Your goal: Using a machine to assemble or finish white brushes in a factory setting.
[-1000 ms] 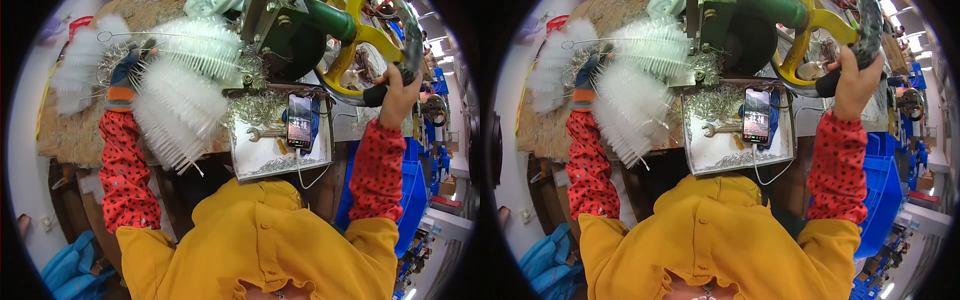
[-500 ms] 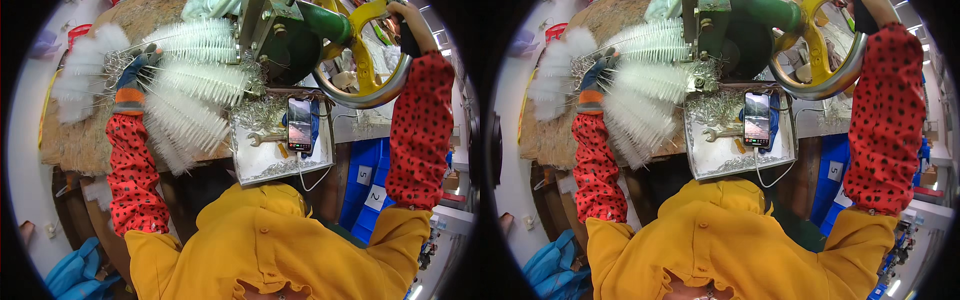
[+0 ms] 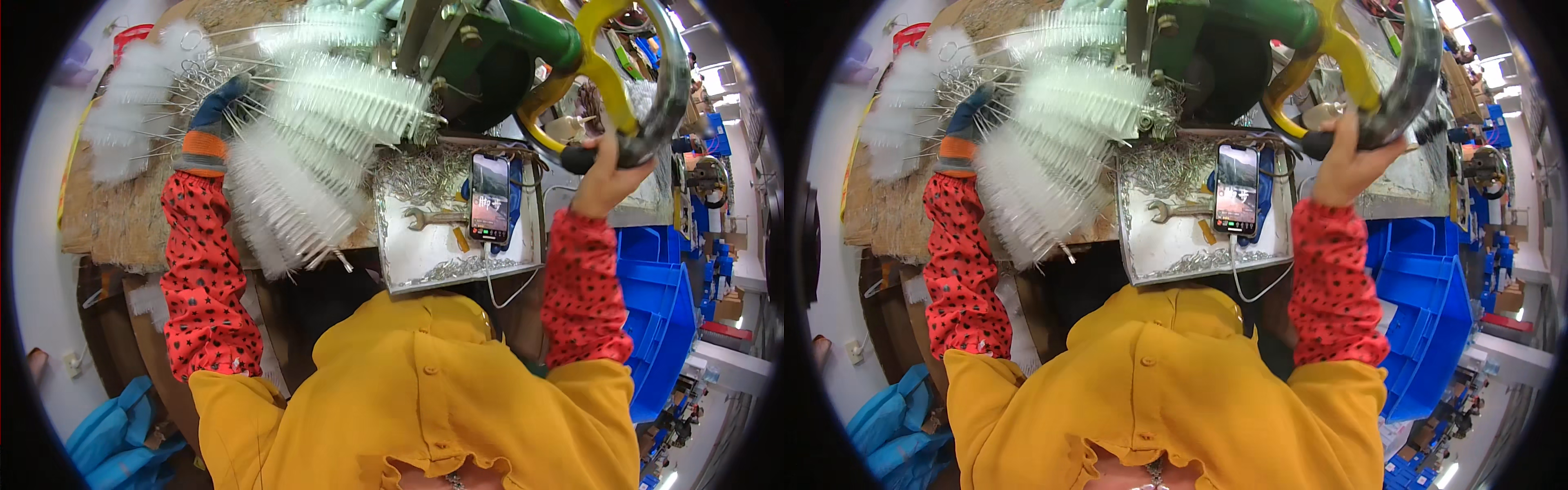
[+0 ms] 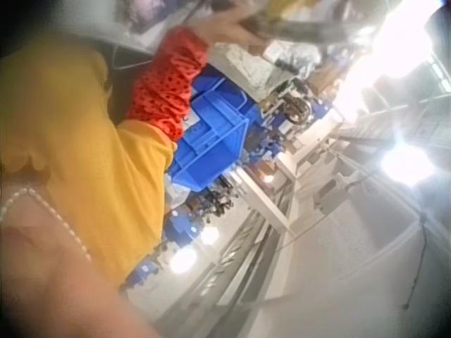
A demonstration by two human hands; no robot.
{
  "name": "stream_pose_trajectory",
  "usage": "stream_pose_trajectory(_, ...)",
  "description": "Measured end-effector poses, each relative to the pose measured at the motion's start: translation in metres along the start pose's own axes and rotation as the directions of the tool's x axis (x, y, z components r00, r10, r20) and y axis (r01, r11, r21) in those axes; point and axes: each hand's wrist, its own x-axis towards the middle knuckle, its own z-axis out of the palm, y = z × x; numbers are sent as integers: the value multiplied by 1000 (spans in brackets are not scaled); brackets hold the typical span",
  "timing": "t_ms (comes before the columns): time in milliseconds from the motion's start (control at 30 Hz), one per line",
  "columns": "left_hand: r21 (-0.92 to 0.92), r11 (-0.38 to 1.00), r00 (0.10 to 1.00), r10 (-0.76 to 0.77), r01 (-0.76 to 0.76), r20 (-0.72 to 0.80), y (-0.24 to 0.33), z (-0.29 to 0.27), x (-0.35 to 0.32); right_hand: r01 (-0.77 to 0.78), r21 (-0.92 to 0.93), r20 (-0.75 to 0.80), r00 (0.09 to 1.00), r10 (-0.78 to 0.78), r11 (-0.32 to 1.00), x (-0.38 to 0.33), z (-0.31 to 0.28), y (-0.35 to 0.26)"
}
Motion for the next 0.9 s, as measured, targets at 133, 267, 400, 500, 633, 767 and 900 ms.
stream_pose_trajectory(133, 243, 968, 993, 90, -69, -75, 5, -16, 13, 67, -69, 214, 975, -50, 995, 43, -15, -29)
stream_pose_trajectory(267, 125, 987, 994, 104, -101, -22, 3, -26, 8, 12, -222, 279, 959, 51, 975, 71, -4, -65)
stream_pose_trajectory(400, 23, 995, 995, 101, -102, 18, -7, -23, -12, 55, -253, 208, 978, -1, 966, 68, 0, -59)
stream_pose_trajectory(500, 88, 980, 969, 191, -179, -156, -8, -11, -16, 130, -119, 56, 991, -124, 984, 34, 2, -36)
stream_pose_trajectory(633, 443, 871, 803, 414, -212, -430, -7, 3, -15, 146, 29, -64, 987, -144, 989, -13, 17, -9)
stream_pose_trajectory(767, 471, 782, 642, 613, -409, -460, -5, 8, -13, 18, -66, 103, 995, -12, 998, 11, 0, -19)
stream_pose_trajectory(900, 611, 756, 505, 631, -233, -588, 6, 10, -11, 17, -327, 331, 939, 97, 945, 78, -14, -56)
